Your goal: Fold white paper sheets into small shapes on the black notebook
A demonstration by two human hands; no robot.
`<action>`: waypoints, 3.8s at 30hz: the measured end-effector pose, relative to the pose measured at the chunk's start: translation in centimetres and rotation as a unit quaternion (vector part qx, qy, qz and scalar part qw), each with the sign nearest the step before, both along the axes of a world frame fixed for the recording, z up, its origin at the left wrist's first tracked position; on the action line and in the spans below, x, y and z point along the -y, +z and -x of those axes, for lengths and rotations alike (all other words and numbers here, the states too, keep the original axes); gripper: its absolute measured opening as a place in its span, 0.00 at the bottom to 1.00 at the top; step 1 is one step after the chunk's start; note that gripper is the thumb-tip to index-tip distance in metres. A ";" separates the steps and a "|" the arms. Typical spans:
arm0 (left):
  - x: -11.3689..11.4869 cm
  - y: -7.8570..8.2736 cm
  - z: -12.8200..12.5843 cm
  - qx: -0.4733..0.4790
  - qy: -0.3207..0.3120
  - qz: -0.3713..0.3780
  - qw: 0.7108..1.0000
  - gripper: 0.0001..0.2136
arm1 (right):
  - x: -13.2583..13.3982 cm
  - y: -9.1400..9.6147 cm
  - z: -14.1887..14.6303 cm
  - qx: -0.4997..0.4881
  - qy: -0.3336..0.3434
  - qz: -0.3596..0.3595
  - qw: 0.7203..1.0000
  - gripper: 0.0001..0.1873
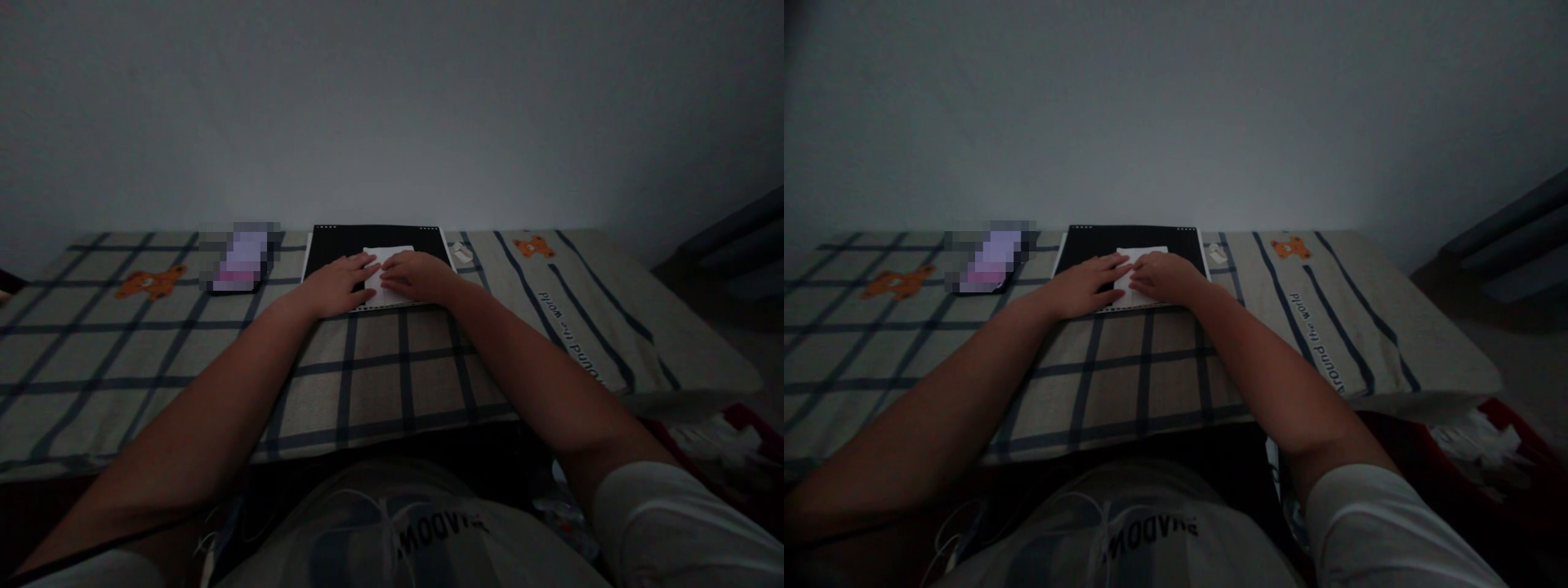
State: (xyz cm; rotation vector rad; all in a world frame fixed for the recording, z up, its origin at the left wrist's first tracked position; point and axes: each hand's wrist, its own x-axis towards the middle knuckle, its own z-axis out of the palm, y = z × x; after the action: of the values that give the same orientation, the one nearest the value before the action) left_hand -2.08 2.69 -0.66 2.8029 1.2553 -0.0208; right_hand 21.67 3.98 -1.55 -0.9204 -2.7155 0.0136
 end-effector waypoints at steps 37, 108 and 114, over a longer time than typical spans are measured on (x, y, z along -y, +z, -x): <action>-0.2 -0.3 0.0 0.020 -0.005 -0.008 1.000 0.31 | -0.6 -1.4 0.0 -0.109 0.053 0.043 0.992 0.16; -1.5 0.1 2.1 0.069 0.024 0.025 0.997 0.44 | -0.4 -0.4 0.4 -0.062 0.033 0.069 0.995 0.12; -2.0 -0.3 2.2 0.123 0.013 0.013 0.992 0.30 | -0.5 -0.4 0.3 -0.059 0.039 0.061 0.996 0.13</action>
State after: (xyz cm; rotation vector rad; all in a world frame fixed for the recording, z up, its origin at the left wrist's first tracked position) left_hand -4.25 4.70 -0.94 2.6650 1.2235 0.2978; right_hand 21.37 4.47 -1.93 -0.8186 -2.6619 0.2455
